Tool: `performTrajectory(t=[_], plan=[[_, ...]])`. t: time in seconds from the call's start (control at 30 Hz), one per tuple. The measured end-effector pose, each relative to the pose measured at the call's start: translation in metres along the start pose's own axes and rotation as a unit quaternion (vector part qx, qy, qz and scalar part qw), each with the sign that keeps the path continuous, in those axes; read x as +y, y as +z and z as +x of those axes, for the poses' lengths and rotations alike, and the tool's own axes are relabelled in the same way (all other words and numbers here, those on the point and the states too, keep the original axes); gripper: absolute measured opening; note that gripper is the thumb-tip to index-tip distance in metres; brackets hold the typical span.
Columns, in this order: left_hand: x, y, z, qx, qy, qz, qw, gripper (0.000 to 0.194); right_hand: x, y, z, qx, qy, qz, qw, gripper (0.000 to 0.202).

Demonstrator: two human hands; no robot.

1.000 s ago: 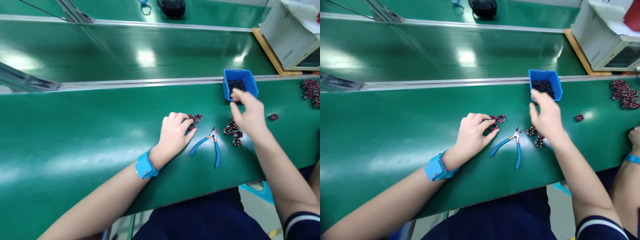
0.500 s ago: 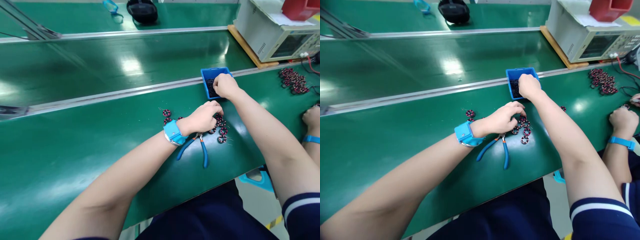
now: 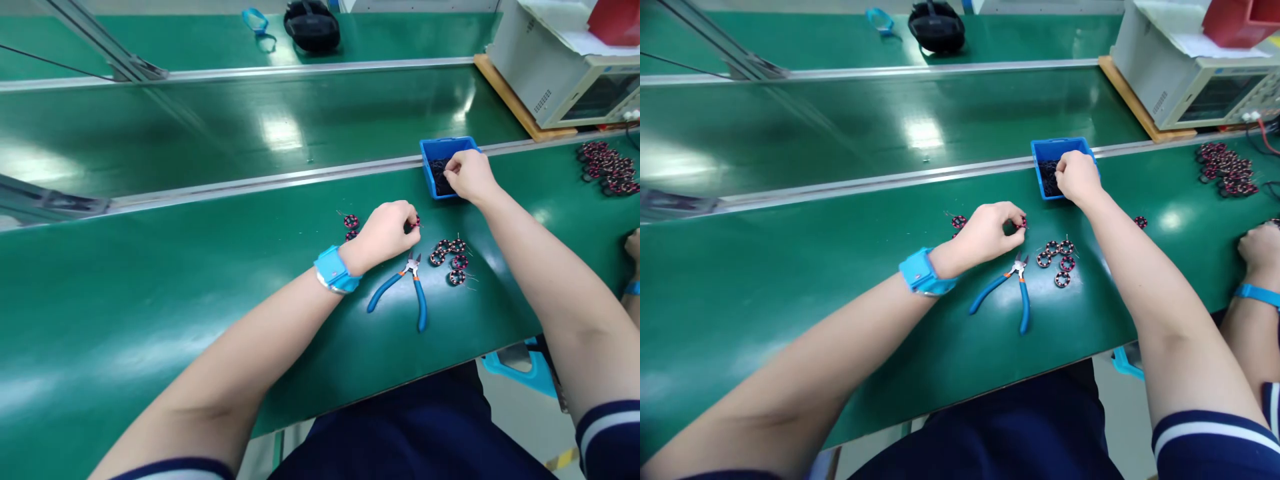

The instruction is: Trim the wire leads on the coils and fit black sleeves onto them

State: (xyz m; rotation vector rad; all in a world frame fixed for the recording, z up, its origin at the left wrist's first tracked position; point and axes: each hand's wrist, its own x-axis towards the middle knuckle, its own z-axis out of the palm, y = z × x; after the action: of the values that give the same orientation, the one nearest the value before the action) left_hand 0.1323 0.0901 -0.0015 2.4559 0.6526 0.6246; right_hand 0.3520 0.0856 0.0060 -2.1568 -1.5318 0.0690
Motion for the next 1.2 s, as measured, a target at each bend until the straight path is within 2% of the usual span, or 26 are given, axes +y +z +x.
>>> performTrajectory(t=[0.07,0.17,0.3,0.37,0.43,0.53,0.6,0.67,0.77,0.9,1.2], plan=[[0.004,-0.008,-0.017,0.047,-0.037,-0.023,0.998,0.006,0.002,0.002,-0.001,0.001,-0.002,0.007,1.0,0.012],[0.011,-0.018,-0.05,0.105,-0.085,-0.105,0.985,0.02,0.008,0.005,0.001,0.015,0.001,0.037,0.999,0.017],[0.012,-0.021,-0.094,0.132,-0.123,-0.189,0.965,0.023,0.005,-0.002,0.0,0.036,0.017,0.114,0.993,0.011],[0.01,-0.018,-0.111,0.131,-0.145,-0.226,0.954,0.022,-0.009,-0.01,-0.017,0.033,0.041,0.224,0.973,0.009],[0.008,-0.014,-0.122,0.124,-0.168,-0.271,0.94,0.023,-0.032,-0.015,-0.049,0.0,0.056,0.368,0.928,0.009],[0.006,-0.009,-0.129,0.108,-0.18,-0.313,0.926,0.024,-0.072,-0.01,-0.112,-0.09,0.044,0.49,0.866,0.018],[0.007,-0.007,-0.128,0.109,-0.178,-0.31,0.927,0.023,-0.089,0.0,-0.147,-0.127,0.067,0.523,0.84,0.023],[0.008,-0.007,-0.126,0.122,-0.175,-0.298,0.93,0.021,-0.097,0.011,-0.166,-0.154,0.085,0.534,0.827,0.025],[0.008,-0.007,-0.124,0.14,-0.175,-0.284,0.932,0.02,-0.094,0.021,-0.168,-0.18,0.114,0.544,0.811,0.028],[0.007,-0.008,-0.124,0.145,-0.165,-0.278,0.935,0.02,-0.087,0.022,-0.158,-0.19,0.149,0.545,0.802,0.032],[0.007,-0.009,-0.124,0.135,-0.16,-0.263,0.942,0.022,-0.088,0.023,-0.16,-0.189,0.144,0.548,0.802,0.03]])
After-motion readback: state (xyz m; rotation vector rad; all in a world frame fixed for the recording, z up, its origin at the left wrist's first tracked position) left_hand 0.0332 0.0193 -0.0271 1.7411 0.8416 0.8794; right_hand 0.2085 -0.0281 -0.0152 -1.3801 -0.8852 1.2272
